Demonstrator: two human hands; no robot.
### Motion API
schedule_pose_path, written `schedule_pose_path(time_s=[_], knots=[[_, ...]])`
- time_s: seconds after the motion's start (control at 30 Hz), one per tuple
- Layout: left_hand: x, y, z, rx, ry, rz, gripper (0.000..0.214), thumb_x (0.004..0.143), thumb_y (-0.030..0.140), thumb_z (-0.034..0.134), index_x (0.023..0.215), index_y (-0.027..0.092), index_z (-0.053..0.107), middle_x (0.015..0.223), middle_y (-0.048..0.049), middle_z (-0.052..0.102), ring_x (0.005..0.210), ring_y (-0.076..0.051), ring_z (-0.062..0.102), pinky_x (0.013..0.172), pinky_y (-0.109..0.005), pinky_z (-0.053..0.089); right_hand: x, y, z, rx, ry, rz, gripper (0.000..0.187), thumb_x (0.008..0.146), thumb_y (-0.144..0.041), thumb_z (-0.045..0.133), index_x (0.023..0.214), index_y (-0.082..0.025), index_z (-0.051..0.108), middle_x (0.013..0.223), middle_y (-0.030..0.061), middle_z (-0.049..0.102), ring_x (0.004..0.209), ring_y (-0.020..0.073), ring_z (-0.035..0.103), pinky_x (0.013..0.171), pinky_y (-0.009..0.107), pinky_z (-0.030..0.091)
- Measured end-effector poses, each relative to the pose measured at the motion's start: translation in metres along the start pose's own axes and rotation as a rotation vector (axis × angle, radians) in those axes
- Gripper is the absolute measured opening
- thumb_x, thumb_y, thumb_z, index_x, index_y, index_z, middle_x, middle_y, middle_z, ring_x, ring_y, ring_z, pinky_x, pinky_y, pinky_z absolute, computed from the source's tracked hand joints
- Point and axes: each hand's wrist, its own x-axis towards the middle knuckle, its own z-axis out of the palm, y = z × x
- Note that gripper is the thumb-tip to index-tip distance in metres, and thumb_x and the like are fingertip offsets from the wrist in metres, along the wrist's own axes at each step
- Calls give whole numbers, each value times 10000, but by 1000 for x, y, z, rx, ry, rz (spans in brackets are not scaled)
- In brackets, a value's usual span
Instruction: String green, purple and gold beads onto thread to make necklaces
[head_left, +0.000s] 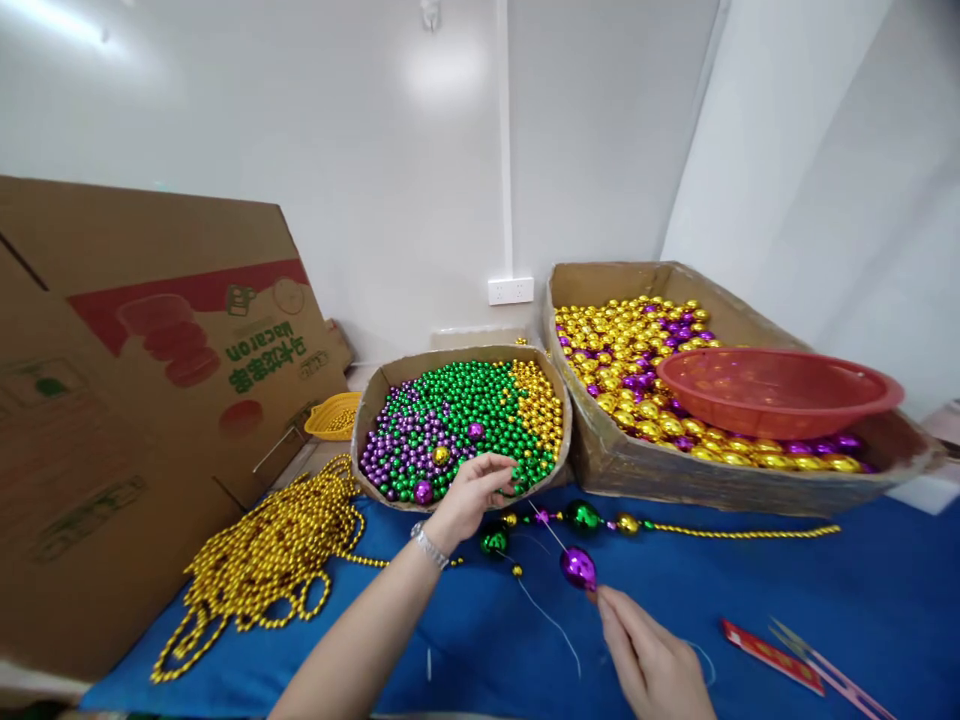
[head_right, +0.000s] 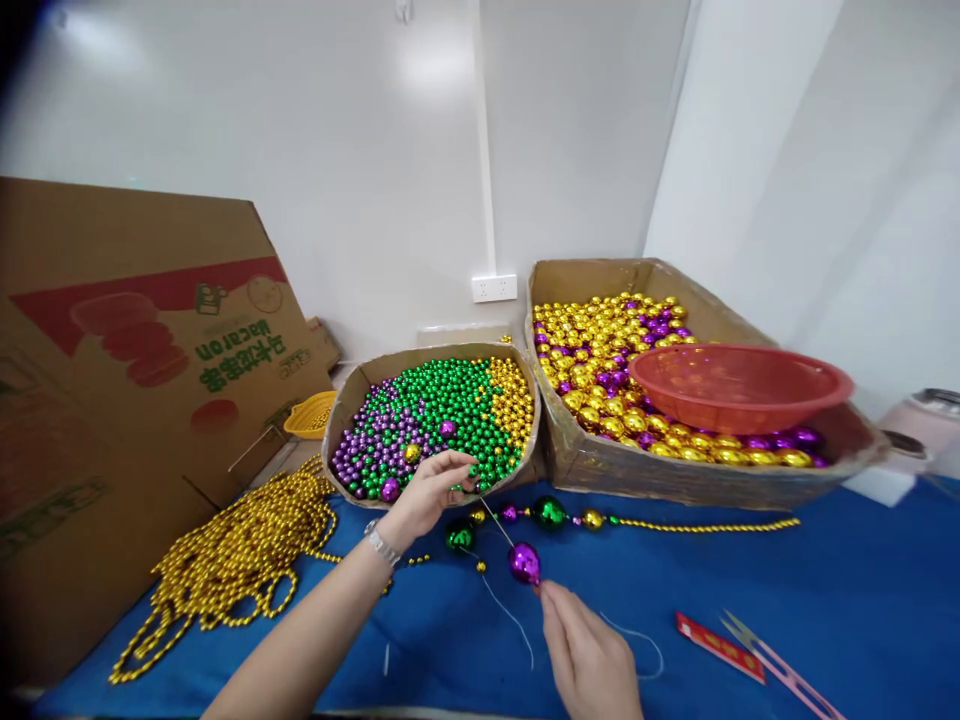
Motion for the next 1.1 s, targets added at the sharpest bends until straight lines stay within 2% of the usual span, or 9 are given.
schedule_pose_path(time_s=[0.1,0.17,0.4,0.53,0.67,0.83,1.1], knots=[[-23,1,0,-590,-40,-95,304,746,339,677,979,149,631,834,-56,628,696,-130,598,542,-202,427,1,-3,2,6,14,-18,310,951,-251,356,934,-156,650,820,58,741,697,170,716,607,211,561],[-32,2,2,-715,-47,-129,297,703,306,728,941,144,656,786,-40,616,660,-112,584,521,-188,412,1,-5,3,4,12,-34,306,953,-246,352,934,-157,644,822,57,740,699,167,715,611,212,559],[-39,8,6,-619,-14,-86,279,702,303,738,926,143,688,765,-30,595,654,-105,562,501,-179,409,4,-7,1,-55,13,-76,321,966,-235,321,930,-155,629,807,51,740,683,152,713,600,200,546],[-41,12,4,-414,36,31,261,741,315,699,943,149,699,723,-26,595,616,-96,522,518,-189,411,4,-7,0,-113,10,-101,342,968,-243,309,932,-146,635,784,50,739,643,155,708,569,214,542],[-42,15,3,-267,48,143,200,737,288,698,885,154,719,789,-35,601,638,-97,514,551,-200,425,1,-6,3,-136,13,-118,351,967,-241,308,922,-142,642,785,51,739,643,154,708,569,215,540],[-40,12,7,-423,58,31,235,733,291,704,920,149,699,698,-19,611,551,-87,520,523,-210,437,-2,-5,5,-133,40,-105,354,966,-243,314,910,-140,647,793,54,740,658,151,710,585,207,539],[-42,10,11,-748,45,-87,243,699,272,744,900,152,681,759,-16,569,665,-114,580,528,-199,462,1,-8,3,-92,48,-102,346,966,-248,329,906,-147,654,793,53,740,663,149,709,599,202,535]])
